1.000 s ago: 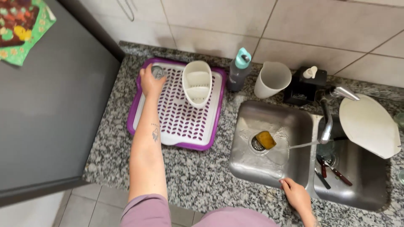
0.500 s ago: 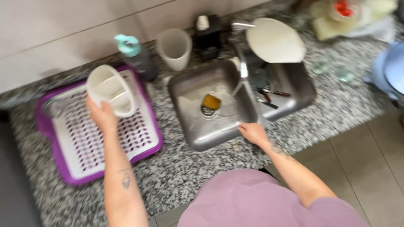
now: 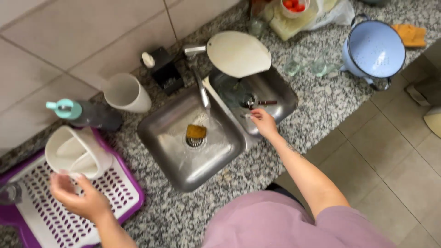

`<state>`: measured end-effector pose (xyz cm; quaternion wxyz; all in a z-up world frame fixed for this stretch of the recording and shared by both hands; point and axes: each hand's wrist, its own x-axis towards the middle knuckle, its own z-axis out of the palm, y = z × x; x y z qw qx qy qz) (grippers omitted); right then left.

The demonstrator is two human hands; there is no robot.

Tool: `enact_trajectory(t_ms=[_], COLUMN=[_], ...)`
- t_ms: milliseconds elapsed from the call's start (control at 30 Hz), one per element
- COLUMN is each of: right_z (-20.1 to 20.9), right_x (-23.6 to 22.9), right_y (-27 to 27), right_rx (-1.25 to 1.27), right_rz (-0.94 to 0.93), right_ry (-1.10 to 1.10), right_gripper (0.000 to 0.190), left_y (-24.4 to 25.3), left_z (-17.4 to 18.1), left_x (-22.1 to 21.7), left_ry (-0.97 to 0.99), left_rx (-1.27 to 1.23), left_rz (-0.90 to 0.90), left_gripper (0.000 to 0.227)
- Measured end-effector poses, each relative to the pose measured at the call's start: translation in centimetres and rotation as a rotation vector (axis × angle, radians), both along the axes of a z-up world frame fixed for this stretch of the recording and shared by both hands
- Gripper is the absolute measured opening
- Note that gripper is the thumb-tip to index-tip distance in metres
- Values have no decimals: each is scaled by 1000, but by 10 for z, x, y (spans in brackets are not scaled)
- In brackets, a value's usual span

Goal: Scrubbing a baking tray in the sink and wiping down the kitchen countertop with a cloth

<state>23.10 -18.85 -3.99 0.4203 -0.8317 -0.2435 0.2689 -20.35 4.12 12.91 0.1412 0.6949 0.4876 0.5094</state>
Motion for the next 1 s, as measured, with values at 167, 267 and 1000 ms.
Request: enact_trajectory(t_ms=[167,267,1000], right_z=[-97,-136,-104], right_x=[77,101,129], right_y=[23,42,38], right_rx=[44,-30,-92], right_rz=[-413,-474,-581], right_ry=[491,526,640], right_gripper=[36,43,30], left_y=[-63,-84,-102], left_z=[-39,-42,-58], left_x=[45,78,144], left_ry=[-149,-269,-34], left_rx=[-460,-750,-999], left_rz=[-28,-14,-444], left_gripper=[23,23,26])
